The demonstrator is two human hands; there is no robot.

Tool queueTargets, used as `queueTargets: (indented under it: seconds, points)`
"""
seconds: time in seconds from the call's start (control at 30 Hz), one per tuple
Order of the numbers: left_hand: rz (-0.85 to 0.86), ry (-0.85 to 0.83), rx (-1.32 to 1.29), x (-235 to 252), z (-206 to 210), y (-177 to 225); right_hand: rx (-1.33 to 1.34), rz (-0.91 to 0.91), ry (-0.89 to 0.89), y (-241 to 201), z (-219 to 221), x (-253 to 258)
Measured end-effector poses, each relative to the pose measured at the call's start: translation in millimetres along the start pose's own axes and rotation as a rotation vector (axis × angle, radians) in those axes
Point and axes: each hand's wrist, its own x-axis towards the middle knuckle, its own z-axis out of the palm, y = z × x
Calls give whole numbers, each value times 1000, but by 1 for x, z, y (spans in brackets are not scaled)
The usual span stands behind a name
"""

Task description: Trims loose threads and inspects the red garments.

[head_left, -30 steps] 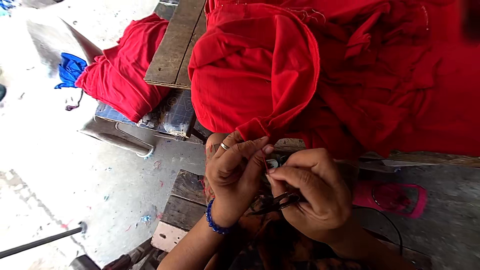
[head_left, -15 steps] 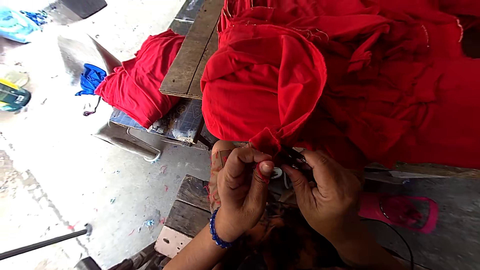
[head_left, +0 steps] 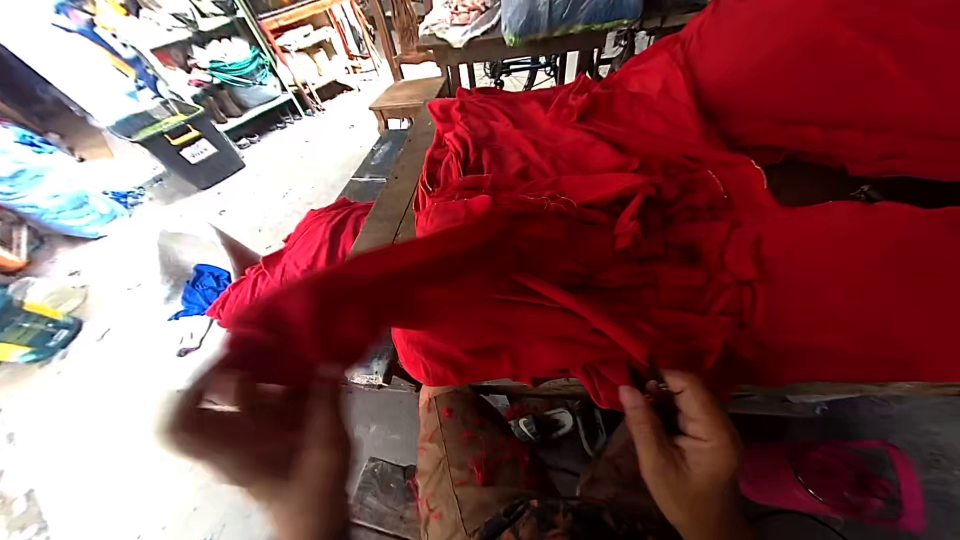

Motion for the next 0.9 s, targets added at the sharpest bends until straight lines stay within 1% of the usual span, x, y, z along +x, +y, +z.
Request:
queueTargets:
  seconds: [0.07,0.1,0.13,0.17,0.2,0.23,0.27,0.3,0.33,0.37,0.4,0.5,0.53,0.6,0.67,0.73,0.8,0.87,0.9]
  points:
    - [44,110,207,50,-46,-29,-35,39,104,13,-20,3]
    - [0,160,369,73,-59,-35,-41,62,153,20,-29,4]
    - [-110,198,526,91,-68,-44,-36,86,198,26,-36,4]
    - [-305,188,641,103,-77,-58,-25,110,234,32,-42,3]
    - [-539,128,727,110,-93,-82,-17,134,259,37,-47,2]
    - [-661,22,802,109,-120,-118,-11,159,283,41,-51,1]
    - [-752,-72,863,105,-141,-149,-9,179,305,43,-55,-1]
    - [-850,-154,918,104,-149,-165,-6,191,323,45,-57,-3]
    - [-907,-207,950,105,-144,-167,4,194,336,46,-59,-5]
    - [-887,-216,932,106,-132,-159,18,197,341,48,-60,-8]
    - [-805,-198,886,104,-118,-150,33,202,336,49,-62,-10]
    - [-426,-163,623,86,-75,-122,66,256,311,55,-65,-13]
    - [-325,-173,465,78,-52,-105,90,280,318,56,-66,-14]
    - [-153,-234,165,51,11,-46,124,327,335,58,-68,-16]
    - [16,-402,16,11,66,8,149,390,365,58,-68,-16]
    - [167,-618,-75,-23,113,45,158,427,410,57,-68,-14]
    - [314,-754,-125,-41,157,66,171,438,433,55,-69,-12]
    - [437,-869,-24,-46,192,74,188,438,441,53,-70,-13]
    - [468,-913,38,-46,205,75,193,430,442,51,-71,-13]
